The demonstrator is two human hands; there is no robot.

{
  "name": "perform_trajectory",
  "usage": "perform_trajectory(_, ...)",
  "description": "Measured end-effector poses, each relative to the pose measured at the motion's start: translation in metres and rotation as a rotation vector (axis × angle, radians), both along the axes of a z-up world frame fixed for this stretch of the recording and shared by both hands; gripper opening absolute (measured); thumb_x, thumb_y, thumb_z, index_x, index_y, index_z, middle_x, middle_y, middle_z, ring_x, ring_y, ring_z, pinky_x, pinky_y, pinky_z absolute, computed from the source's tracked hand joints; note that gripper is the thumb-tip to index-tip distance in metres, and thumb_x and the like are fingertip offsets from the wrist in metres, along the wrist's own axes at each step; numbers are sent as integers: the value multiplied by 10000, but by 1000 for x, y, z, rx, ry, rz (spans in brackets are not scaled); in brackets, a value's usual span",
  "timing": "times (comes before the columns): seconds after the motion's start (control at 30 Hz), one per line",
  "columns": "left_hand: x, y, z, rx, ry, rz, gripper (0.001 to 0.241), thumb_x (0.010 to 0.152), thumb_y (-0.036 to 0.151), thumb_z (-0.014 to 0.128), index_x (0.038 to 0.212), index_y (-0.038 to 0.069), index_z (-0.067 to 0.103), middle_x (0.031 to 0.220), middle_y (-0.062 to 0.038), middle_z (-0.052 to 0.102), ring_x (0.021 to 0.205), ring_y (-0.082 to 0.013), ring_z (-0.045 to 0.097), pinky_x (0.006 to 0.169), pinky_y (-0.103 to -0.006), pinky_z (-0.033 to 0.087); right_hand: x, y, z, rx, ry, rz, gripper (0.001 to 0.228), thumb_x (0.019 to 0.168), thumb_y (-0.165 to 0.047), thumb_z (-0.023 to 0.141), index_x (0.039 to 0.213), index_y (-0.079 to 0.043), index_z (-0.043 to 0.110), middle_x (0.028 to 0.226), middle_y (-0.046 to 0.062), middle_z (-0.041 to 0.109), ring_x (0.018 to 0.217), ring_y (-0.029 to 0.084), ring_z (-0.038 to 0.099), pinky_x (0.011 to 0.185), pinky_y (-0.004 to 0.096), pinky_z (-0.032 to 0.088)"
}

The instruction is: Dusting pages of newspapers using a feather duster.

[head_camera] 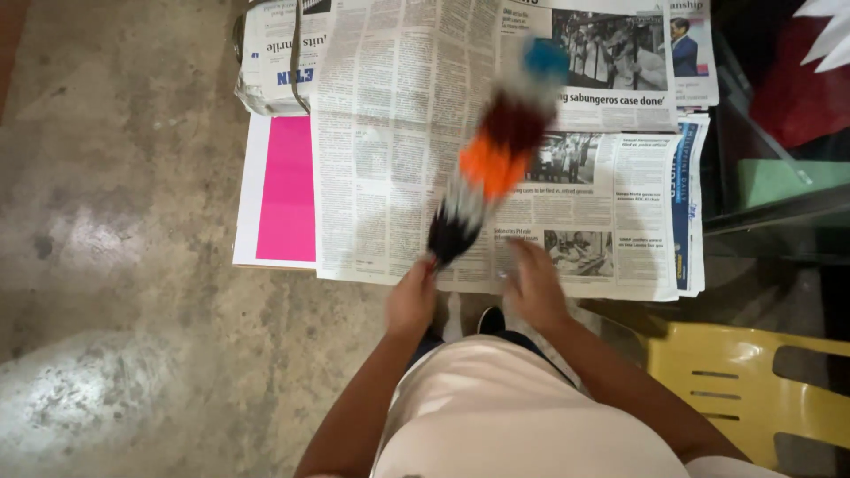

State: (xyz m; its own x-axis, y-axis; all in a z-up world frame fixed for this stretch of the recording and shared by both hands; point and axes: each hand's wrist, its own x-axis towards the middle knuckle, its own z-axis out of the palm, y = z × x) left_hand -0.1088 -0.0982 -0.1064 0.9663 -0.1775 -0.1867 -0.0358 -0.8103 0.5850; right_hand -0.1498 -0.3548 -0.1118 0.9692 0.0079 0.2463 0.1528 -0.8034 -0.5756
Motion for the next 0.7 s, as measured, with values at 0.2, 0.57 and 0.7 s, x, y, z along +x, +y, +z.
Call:
perform_trajectory(0.2,-68,98,-91,479,-201,-155,212,1027,366,453,1188,287,567,996,17,710,904,-238,752,675,-385,627,-9,-51,-16,-382,-70,-12,535,897,-232,652,1397,-57,574,1480,186,507,1397,384,499,1162,498,382)
perform_trajectory(0.57,-85,146,-73,279,-92,384,317,1035,245,473,1338,217,560,1036,-131,741,828,-457,678,680,-563,512,-9,-39,10,-221,-7,-33,579,868,-147,649,1418,-9,533,1509,166,481,1342,356,482,1143,493,357)
perform_trajectory(0.7,-88,134,-65,334,-169,76,254,984,239,522,1225,196,589,996,-94,737,728,-394,680,604,-521,519,-13,-42,-3,-270,54,-52,590,882,-181,621,1440,-17,517,1546,150,449,1414,343,427,1203,513,299)
